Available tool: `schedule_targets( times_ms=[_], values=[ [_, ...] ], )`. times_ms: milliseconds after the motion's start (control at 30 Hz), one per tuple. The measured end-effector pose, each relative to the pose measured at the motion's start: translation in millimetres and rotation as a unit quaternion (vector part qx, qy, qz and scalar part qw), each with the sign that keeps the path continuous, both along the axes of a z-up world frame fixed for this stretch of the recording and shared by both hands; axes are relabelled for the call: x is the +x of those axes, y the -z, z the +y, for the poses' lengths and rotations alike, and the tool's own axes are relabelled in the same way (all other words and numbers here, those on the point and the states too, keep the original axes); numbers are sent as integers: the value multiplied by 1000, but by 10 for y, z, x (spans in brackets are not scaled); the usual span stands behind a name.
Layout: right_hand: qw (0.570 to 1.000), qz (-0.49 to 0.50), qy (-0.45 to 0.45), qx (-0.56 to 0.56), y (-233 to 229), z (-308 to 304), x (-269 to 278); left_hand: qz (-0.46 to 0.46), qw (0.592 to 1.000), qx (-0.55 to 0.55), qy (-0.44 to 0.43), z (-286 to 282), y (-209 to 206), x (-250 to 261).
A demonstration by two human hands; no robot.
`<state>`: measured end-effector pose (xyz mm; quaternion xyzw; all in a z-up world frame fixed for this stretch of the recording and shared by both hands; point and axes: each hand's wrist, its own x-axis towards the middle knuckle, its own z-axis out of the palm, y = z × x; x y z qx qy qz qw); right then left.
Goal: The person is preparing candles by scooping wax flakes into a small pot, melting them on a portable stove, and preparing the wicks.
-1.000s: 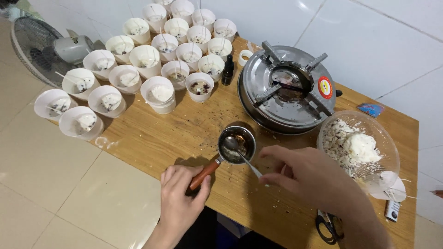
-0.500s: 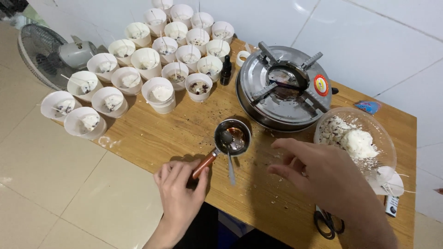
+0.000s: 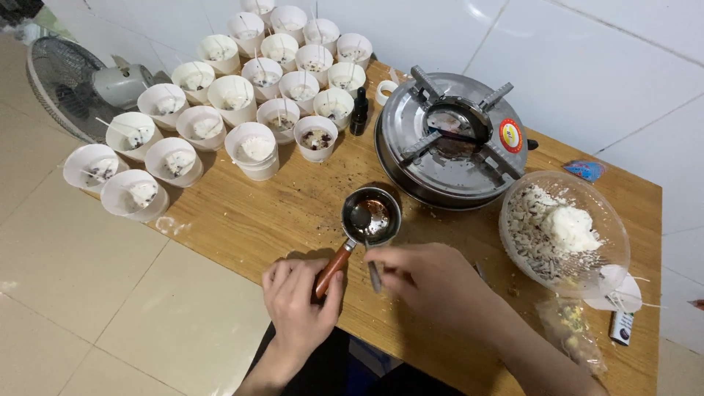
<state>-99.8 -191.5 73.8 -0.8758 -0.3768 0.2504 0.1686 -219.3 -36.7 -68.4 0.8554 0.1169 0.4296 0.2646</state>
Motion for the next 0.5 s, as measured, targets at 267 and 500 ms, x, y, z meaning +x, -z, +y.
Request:
schedule_targets(
  times_ms=[267, 500],
  values=[
    [973, 63, 112, 192, 104, 45, 64, -23, 999, 22, -15, -1, -18, 2],
    [934, 65, 233, 265, 74, 85, 86, -29, 999, 28, -16, 8, -75, 9]
  ],
)
